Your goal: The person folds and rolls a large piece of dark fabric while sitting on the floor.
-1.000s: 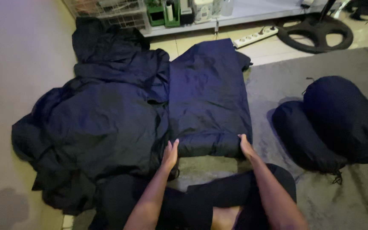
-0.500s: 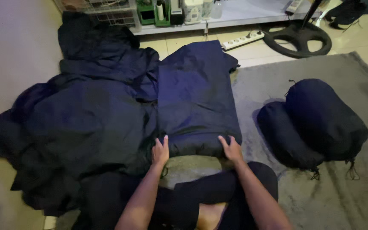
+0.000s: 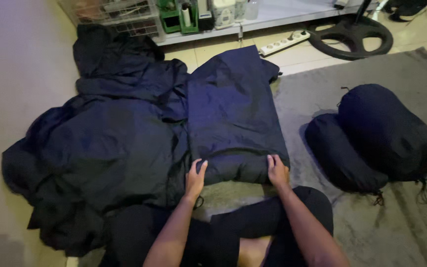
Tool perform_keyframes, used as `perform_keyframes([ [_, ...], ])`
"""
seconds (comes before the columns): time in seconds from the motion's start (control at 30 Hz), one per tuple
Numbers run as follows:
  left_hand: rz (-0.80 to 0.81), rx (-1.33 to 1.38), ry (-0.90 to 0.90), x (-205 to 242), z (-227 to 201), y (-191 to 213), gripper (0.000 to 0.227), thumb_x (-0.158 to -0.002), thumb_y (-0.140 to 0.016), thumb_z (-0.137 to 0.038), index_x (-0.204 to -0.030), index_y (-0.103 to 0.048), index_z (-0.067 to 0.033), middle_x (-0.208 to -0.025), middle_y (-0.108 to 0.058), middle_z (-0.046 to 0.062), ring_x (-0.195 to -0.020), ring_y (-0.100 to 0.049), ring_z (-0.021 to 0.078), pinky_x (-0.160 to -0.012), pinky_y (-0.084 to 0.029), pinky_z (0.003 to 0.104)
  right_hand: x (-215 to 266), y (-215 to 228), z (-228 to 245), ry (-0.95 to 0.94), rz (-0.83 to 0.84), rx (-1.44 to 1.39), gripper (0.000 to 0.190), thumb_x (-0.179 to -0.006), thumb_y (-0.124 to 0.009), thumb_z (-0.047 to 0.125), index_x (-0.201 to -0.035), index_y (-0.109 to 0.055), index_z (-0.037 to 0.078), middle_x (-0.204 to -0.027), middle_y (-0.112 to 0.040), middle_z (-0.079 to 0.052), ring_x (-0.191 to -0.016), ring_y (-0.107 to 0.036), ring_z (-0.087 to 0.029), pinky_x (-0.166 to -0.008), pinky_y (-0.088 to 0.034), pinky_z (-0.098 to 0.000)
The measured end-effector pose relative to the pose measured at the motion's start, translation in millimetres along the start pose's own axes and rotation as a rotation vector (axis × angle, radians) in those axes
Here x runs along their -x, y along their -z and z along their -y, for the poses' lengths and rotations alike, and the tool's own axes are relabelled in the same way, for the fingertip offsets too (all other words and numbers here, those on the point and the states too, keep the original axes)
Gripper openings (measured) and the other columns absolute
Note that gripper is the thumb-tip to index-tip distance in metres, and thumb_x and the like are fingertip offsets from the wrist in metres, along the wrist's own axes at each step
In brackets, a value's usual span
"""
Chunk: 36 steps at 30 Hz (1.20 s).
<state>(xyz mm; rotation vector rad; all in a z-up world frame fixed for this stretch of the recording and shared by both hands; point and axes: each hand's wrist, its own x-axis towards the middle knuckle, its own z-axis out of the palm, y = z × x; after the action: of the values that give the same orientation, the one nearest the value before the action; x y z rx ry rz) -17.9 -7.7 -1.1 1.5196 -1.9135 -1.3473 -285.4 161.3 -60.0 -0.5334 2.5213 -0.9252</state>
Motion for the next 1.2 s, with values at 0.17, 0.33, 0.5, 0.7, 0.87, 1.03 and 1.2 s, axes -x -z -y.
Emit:
perform_keyframes([
  [0.17,-0.033,-0.015,0.032,-11.3,8.6,-4.3,0.061,-0.099,-0.058,-0.072,-0.145,-0.06,-0.0324,-0.14,-0.067,0.024,-0.134,-0.061,0.0418,-0.115,-0.048,0.05,18.1,15.4,11.0,-0.058,0.147,-0.122,0.087,-0.086,-0.065,0.085,-0.154,-0.053,0.032,-0.147,-0.063,-0.026,-0.14,-0.057,-0.043,-0.117,-0.045,-0.0524],
  [0.33,-0.11,0.157,-0.05,10.3,-1.0,0.8,0.062,-0.101,-0.065,-0.052,-0.153,-0.05,-0.0226,-0.149,-0.057,0.032,-0.141,-0.053,0.0478,-0.118,-0.042,0.056,12.1,11.5,15.2,-0.026,0.121,-0.063,0.088,-0.087,-0.074,0.079,-0.153,-0.057,0.023,-0.143,-0.065,-0.028,-0.137,-0.06,-0.043,-0.114,-0.049,-0.0521],
  [0.5,0.024,0.101,-0.005,10.6,-4.3,8.6,0.069,-0.102,-0.06,-0.062,-0.159,-0.048,-0.0256,-0.154,-0.053,0.031,-0.146,-0.047,0.0474,-0.122,-0.038,0.055,14.7,18.7,11.2,-0.064,0.01,-0.051,0.088,-0.079,-0.077,0.086,-0.135,-0.07,0.018,-0.128,-0.074,-0.023,-0.126,-0.067,-0.04,-0.104,-0.055,-0.0476],
  [0.7,0.009,-0.062,0.121,-26.8,6.4,1.6,0.092,-0.096,-0.049,-0.084,-0.151,-0.06,-0.0101,-0.15,-0.061,0.024,-0.144,-0.053,0.0415,-0.122,-0.039,0.053,23.0,31.2,28.0,-0.006,-0.06,-0.213,0.075,-0.079,-0.085,0.077,-0.127,-0.076,0.02,-0.12,-0.076,-0.023,-0.122,-0.068,-0.041,-0.098,-0.056,-0.0488],
  [0.87,0.05,-0.183,0.142,-34.3,13.4,5.4,0.086,-0.1,-0.037,-0.08,-0.13,-0.076,-0.009,-0.134,-0.072,0.023,-0.136,-0.059,0.0437,-0.115,-0.045,0.057,4.6,31.6,20.4,-0.164,0.015,-0.036,0.088,-0.094,-0.049,0.09,-0.13,-0.077,0.015,-0.131,-0.073,-0.024,-0.131,-0.064,-0.041,-0.107,-0.052,-0.0529],
  [1.03,0.117,-0.371,0.264,-42.9,25.6,0.0,0.09,-0.1,-0.028,-0.08,-0.134,-0.074,-0.0104,-0.136,-0.072,0.021,-0.138,-0.06,0.0413,-0.111,-0.047,0.057,3.9,21.3,8.0,-0.098,-0.028,0.149,0.075,-0.11,-0.032,0.074,-0.133,-0.077,0.018,-0.131,-0.074,-0.022,-0.132,-0.064,-0.041,-0.108,-0.05,-0.0568],
  [1.2,0.126,-0.379,0.296,-50.5,35.1,-5.1,0.093,-0.098,-0.028,-0.082,-0.147,-0.065,-0.012,-0.146,-0.066,0.02,-0.143,-0.055,0.04,-0.113,-0.045,0.057,43.1,12.2,17.5,0.951,-0.288,0.427,0.042,-0.096,-0.066,0.045,-0.124,-0.072,0.015,-0.144,-0.06,-0.016,-0.148,-0.046,-0.04,-0.117,-0.033,-0.0673],
])
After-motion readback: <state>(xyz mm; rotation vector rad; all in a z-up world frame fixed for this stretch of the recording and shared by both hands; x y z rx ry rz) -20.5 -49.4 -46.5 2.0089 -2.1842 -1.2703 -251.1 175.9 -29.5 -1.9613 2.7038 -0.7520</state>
